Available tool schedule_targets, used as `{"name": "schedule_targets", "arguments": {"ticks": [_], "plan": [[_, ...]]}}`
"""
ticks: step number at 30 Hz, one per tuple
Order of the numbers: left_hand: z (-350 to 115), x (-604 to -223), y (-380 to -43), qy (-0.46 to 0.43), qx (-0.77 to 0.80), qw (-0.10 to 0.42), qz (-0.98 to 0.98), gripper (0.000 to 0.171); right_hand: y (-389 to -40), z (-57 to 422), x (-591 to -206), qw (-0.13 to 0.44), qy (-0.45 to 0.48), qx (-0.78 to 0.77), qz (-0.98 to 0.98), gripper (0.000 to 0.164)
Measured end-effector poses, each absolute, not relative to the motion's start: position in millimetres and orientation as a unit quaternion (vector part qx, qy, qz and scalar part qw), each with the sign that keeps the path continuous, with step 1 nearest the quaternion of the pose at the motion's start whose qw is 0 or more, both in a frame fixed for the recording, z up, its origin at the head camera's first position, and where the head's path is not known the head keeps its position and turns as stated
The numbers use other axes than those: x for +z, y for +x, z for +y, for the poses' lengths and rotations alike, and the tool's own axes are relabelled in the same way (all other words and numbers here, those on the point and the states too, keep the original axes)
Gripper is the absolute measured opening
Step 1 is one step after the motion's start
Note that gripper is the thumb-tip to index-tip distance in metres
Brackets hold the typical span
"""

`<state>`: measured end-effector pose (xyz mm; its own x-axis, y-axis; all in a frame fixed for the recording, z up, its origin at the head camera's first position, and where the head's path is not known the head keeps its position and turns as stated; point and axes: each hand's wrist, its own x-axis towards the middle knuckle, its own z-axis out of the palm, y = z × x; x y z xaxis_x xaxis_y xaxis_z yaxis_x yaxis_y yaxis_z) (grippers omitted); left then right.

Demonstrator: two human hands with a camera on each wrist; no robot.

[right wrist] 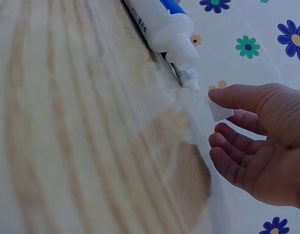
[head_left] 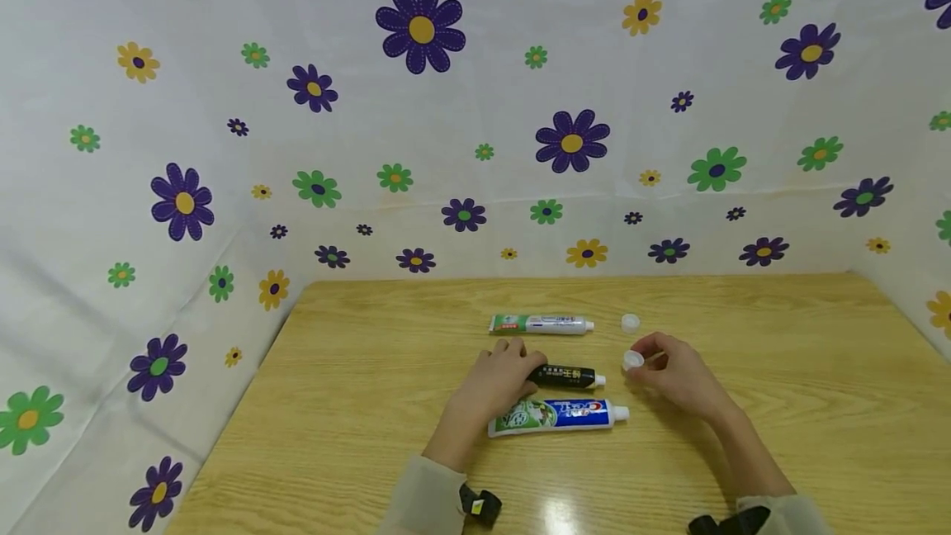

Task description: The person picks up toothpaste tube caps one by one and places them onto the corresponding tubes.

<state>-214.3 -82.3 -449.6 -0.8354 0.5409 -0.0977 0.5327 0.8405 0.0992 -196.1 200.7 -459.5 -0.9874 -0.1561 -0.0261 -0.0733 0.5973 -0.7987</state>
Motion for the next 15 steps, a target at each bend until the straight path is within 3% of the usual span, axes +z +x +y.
{"name": "schedule_targets", "arguments": {"ticks": [8,15], "plan": [[-85.4,-442.9,-214.7,0.263,0.066,0.067,0.960,0.039,-193.0,199.0,-449.3,0.030,-0.063,-0.447,0.892,0.035],[-91.2,-430.7,-213.1,0.262,0.129,0.034,0.956,0.038,-190.2,197.7,-437.2,0.009,-0.091,-0.456,0.885,0.034]]}}
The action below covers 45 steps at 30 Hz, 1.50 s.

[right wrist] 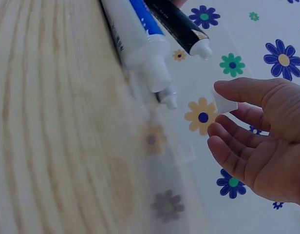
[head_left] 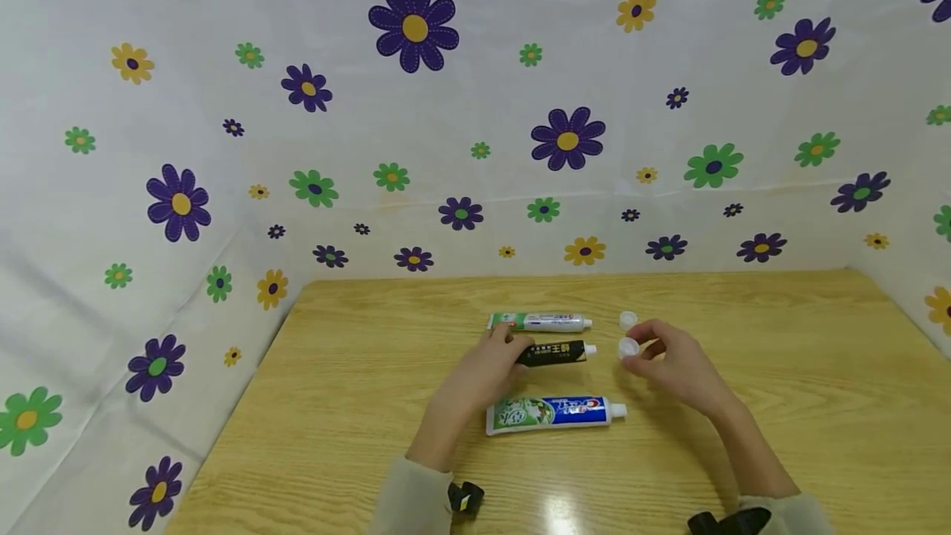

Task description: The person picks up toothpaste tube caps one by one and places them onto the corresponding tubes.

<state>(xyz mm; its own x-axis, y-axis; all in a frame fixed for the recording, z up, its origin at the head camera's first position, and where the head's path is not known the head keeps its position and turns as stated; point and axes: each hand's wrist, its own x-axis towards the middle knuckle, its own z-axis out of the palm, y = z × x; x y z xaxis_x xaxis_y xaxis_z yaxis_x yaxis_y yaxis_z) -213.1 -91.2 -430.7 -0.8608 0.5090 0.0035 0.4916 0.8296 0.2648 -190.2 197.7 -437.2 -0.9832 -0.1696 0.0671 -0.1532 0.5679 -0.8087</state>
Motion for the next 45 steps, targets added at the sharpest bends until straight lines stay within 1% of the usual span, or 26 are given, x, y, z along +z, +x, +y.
{"name": "schedule_targets", "arguments": {"ticks": [6,15,22,28,35,42,45], "plan": [[-95.5,-418.4,-207.3,0.290,0.126,-0.004,0.949,0.041,-186.1,191.5,-424.8,-0.005,-0.113,-0.461,0.880,0.031],[-100.2,-405.0,-199.2,0.327,0.118,-0.038,0.937,0.038,-176.7,180.3,-412.3,-0.036,-0.124,-0.459,0.879,0.030],[-103.0,-391.6,-192.9,0.328,0.126,-0.051,0.935,0.036,-171.4,173.3,-406.6,-0.076,-0.164,-0.438,0.880,0.029],[-103.9,-387.9,-190.5,0.334,0.122,-0.067,0.932,0.034,-167.8,168.6,-403.3,-0.104,-0.192,-0.429,0.876,0.029],[-103.9,-385.2,-188.0,0.341,0.114,-0.080,0.930,0.034,-165.1,165.0,-400.3,-0.121,-0.206,-0.421,0.875,0.030],[-104.4,-381.8,-185.8,0.340,0.099,-0.085,0.931,0.034,-164.8,164.2,-398.3,-0.154,-0.211,-0.408,0.875,0.028],[-104.3,-380.6,-184.4,0.343,0.091,-0.092,0.931,0.034,-164.4,164.2,-397.6,-0.153,-0.211,-0.412,0.873,0.029]]}}
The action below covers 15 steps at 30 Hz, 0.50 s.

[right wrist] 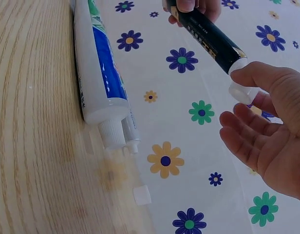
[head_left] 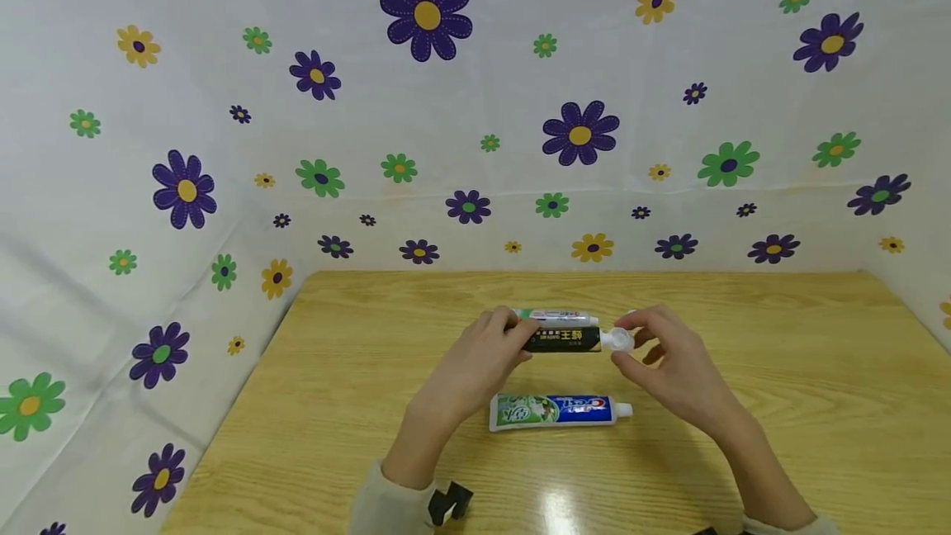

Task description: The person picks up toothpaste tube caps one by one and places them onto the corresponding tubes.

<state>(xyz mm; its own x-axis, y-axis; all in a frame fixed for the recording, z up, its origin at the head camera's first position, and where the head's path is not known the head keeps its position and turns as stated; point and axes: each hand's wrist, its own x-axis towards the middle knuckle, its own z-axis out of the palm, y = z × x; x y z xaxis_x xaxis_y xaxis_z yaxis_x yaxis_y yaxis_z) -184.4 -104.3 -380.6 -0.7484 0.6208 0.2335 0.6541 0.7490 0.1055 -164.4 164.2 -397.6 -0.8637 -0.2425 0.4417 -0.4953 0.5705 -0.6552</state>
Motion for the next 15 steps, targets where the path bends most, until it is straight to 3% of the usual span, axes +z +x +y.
{"name": "schedule_targets", "arguments": {"ticks": [9,15], "plan": [[-104.1,-376.8,-180.1,-0.342,-0.062,0.103,-0.932,0.032,-163.6,163.2,-398.7,0.157,0.214,0.424,-0.866,0.031],[-104.9,-375.0,-180.4,-0.355,-0.040,0.106,-0.928,0.036,-163.0,162.6,-395.9,0.201,0.228,0.426,-0.852,0.037]]}}
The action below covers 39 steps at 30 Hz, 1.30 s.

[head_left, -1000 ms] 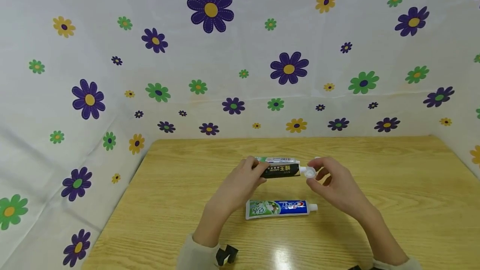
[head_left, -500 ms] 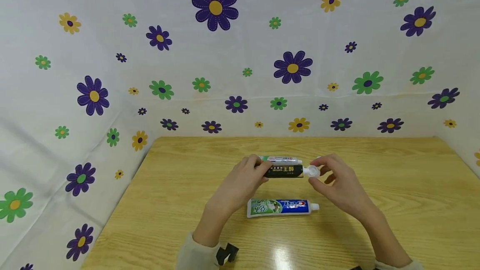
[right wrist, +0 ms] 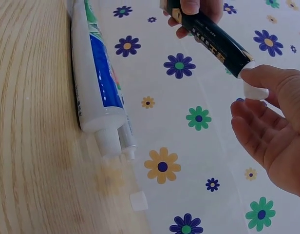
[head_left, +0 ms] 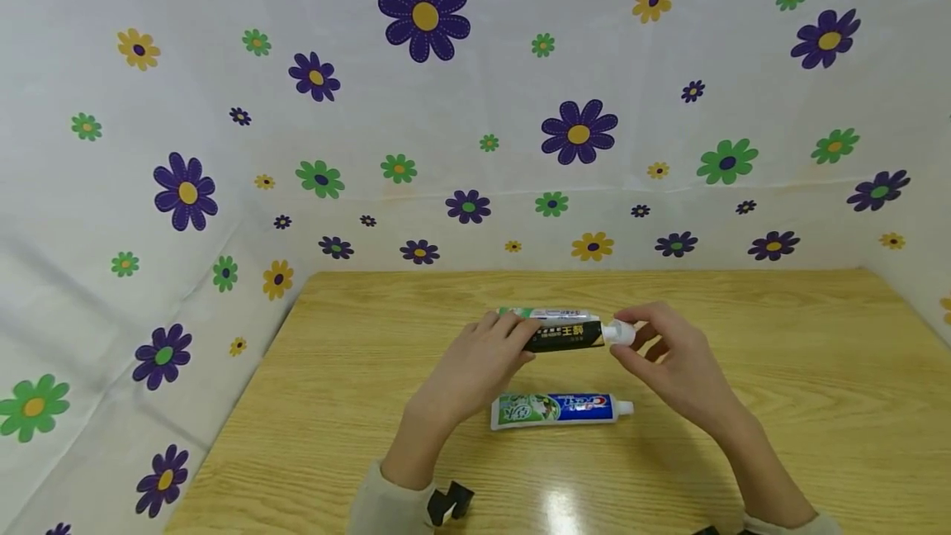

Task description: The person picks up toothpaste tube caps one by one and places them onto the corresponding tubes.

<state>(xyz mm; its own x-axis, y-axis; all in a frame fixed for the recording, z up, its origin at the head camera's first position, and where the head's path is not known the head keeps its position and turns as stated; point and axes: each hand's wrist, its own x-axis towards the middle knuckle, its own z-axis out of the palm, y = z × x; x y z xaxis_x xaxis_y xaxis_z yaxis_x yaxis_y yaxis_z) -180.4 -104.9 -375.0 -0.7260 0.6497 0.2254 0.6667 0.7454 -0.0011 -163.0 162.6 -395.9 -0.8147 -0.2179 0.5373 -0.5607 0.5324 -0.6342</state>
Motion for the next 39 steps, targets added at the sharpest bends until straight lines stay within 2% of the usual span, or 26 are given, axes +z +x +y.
{"name": "schedule_targets", "arguments": {"ticks": [4,20,39], "plan": [[-104.4,-374.6,-180.7,-0.365,-0.040,0.110,-0.924,0.037,-160.6,161.9,-391.8,0.211,0.231,0.438,-0.843,0.041],[-108.8,-367.9,-179.0,-0.379,-0.088,0.125,-0.913,0.040,-155.3,165.4,-385.5,0.184,0.251,0.469,-0.826,0.039],[-110.9,-360.0,-175.9,-0.400,-0.077,0.191,-0.893,0.038,-151.0,166.3,-381.1,0.151,0.235,0.479,-0.832,0.033]]}}
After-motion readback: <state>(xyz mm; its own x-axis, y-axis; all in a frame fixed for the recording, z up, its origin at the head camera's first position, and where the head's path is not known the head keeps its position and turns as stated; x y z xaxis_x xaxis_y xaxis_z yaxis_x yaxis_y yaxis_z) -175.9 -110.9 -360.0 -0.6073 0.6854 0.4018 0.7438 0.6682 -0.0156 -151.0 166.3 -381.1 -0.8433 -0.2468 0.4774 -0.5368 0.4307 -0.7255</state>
